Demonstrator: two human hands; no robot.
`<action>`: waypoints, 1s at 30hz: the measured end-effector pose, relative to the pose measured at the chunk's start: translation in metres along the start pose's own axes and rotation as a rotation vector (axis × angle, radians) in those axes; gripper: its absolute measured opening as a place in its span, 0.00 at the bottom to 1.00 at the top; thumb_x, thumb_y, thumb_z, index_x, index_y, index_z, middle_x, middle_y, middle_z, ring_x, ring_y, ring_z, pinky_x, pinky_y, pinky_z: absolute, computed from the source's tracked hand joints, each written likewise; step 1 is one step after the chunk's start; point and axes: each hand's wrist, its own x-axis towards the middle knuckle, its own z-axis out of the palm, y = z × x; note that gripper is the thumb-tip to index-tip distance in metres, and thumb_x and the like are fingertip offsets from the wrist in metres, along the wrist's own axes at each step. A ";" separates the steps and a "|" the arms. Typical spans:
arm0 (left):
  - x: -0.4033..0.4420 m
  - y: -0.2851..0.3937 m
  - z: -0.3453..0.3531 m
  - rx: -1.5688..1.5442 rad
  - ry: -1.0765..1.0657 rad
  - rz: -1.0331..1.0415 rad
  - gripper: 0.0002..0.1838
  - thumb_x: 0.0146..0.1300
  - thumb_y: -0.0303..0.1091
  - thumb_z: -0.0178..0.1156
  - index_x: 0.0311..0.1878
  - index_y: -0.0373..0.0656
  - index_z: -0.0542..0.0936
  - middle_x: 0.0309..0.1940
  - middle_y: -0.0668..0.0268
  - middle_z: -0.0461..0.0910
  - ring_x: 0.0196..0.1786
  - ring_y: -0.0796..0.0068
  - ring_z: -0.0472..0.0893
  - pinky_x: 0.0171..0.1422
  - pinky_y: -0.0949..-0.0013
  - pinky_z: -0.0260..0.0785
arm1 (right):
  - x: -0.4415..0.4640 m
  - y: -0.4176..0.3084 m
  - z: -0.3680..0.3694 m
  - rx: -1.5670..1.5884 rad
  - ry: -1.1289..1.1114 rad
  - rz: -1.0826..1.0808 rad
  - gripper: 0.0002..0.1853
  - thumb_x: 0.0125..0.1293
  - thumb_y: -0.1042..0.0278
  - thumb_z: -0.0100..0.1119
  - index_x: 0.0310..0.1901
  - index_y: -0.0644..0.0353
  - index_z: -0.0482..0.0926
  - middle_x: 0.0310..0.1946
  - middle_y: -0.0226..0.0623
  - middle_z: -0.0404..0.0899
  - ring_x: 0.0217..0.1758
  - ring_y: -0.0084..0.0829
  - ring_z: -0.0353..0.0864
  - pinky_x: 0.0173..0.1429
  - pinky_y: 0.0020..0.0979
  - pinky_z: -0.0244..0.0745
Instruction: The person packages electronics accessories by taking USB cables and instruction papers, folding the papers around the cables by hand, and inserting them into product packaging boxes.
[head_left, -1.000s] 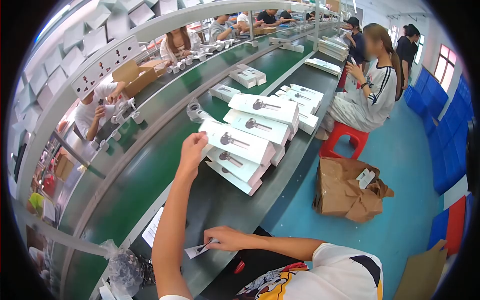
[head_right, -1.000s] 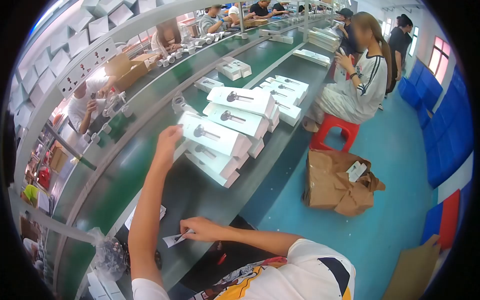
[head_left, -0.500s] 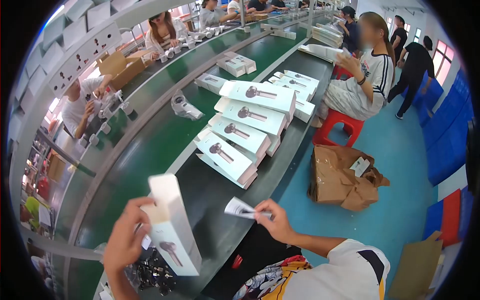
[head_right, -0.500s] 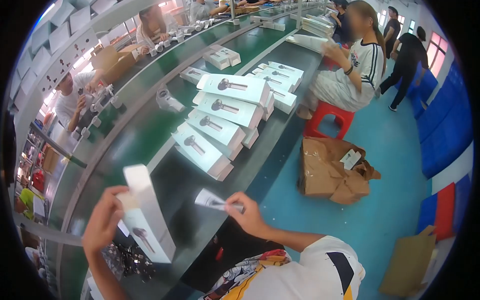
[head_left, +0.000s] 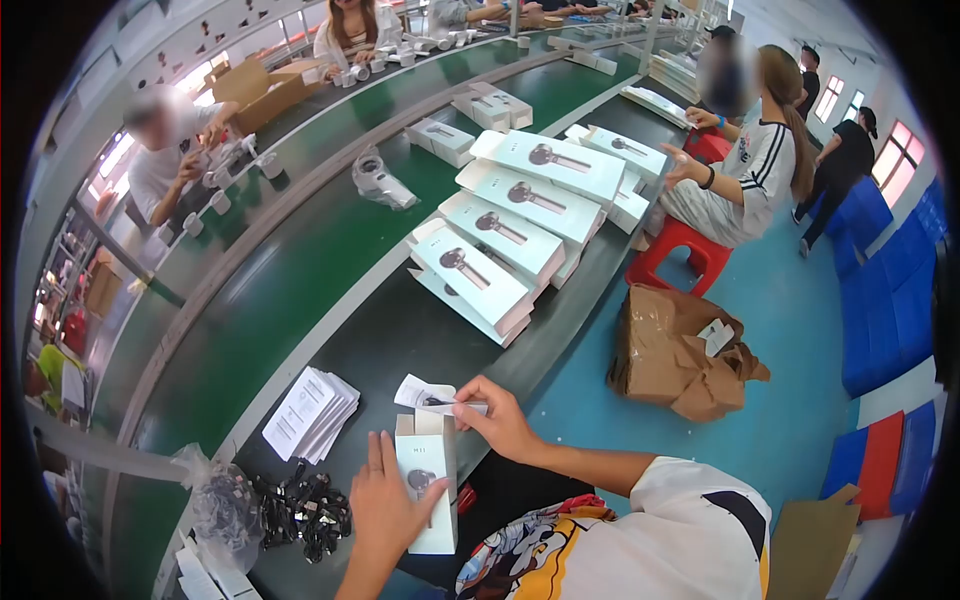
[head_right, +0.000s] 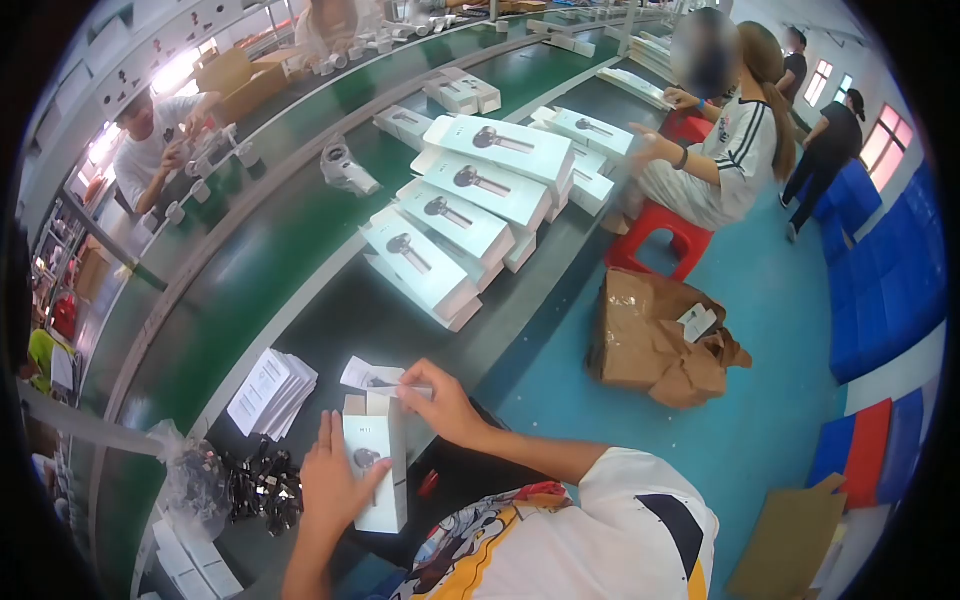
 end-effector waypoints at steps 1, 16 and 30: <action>-0.002 0.001 -0.001 -0.037 -0.010 -0.018 0.50 0.60 0.54 0.70 0.75 0.26 0.64 0.73 0.33 0.64 0.59 0.41 0.80 0.62 0.50 0.72 | 0.006 0.000 0.001 -0.042 -0.019 -0.019 0.08 0.75 0.70 0.62 0.46 0.65 0.75 0.39 0.34 0.81 0.40 0.21 0.81 0.46 0.27 0.80; -0.006 -0.015 -0.021 0.033 -0.054 0.050 0.49 0.57 0.32 0.72 0.79 0.34 0.58 0.71 0.41 0.65 0.63 0.40 0.73 0.66 0.48 0.69 | 0.030 -0.032 -0.010 -0.363 -0.227 -0.203 0.08 0.73 0.69 0.63 0.47 0.64 0.81 0.42 0.34 0.83 0.43 0.26 0.83 0.48 0.32 0.79; -0.021 -0.016 -0.019 0.019 0.000 0.252 0.43 0.56 0.29 0.71 0.76 0.34 0.65 0.72 0.44 0.64 0.61 0.43 0.72 0.65 0.46 0.65 | 0.037 -0.026 0.005 -0.449 -0.776 -0.229 0.12 0.70 0.68 0.63 0.52 0.63 0.84 0.47 0.38 0.86 0.44 0.36 0.85 0.50 0.36 0.78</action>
